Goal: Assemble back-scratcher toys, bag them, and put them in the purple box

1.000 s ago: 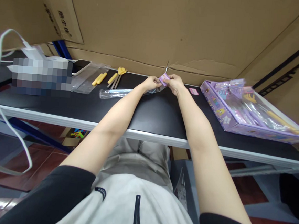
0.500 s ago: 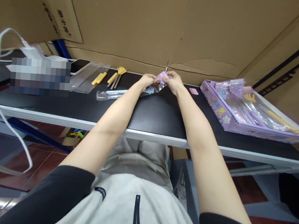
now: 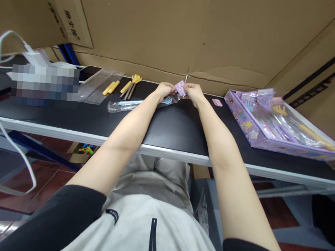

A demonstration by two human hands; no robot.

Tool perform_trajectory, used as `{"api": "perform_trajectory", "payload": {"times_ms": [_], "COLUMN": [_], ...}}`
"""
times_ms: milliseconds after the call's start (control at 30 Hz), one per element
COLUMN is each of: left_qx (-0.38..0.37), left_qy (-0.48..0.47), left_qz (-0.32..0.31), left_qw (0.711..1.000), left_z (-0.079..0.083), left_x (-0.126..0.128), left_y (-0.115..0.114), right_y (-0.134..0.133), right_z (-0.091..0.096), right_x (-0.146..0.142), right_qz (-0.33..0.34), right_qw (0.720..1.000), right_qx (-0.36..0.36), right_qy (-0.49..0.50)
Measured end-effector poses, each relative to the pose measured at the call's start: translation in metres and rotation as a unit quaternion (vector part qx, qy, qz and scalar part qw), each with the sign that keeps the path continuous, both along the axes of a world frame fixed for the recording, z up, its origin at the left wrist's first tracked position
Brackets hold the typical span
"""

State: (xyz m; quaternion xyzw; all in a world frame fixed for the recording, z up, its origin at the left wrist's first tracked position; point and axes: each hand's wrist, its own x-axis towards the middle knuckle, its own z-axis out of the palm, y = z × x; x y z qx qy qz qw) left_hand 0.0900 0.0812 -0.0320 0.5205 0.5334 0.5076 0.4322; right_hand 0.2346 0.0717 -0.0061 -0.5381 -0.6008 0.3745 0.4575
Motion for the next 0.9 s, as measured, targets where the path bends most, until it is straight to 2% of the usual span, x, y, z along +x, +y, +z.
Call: {"api": "perform_trajectory", "payload": {"times_ms": [167,400,633,900], "left_qx": [0.006,0.004,-0.007,-0.013], "left_qy": [0.003,0.008,-0.002,-0.009], "left_qz": [-0.009,-0.032,-0.020,-0.011], "left_qw": [1.000,0.999,1.000,1.000], "left_z": [0.002,0.014,0.018,0.018], "left_x": [0.000,0.000,0.001,0.002], "left_y": [-0.004,-0.026,-0.029,-0.031], "right_y": [0.002,0.003,0.010,0.013], "right_z": [0.000,0.001,-0.003,-0.006], "right_x": [0.003,0.008,0.007,0.014], "right_qz": [-0.001,0.002,-0.009,0.061], "right_qw": [1.000,0.999,0.997,0.996], "right_qx": [0.009,0.033,0.053,0.044], "right_qy": [-0.006,-0.019,-0.060,-0.052]}}
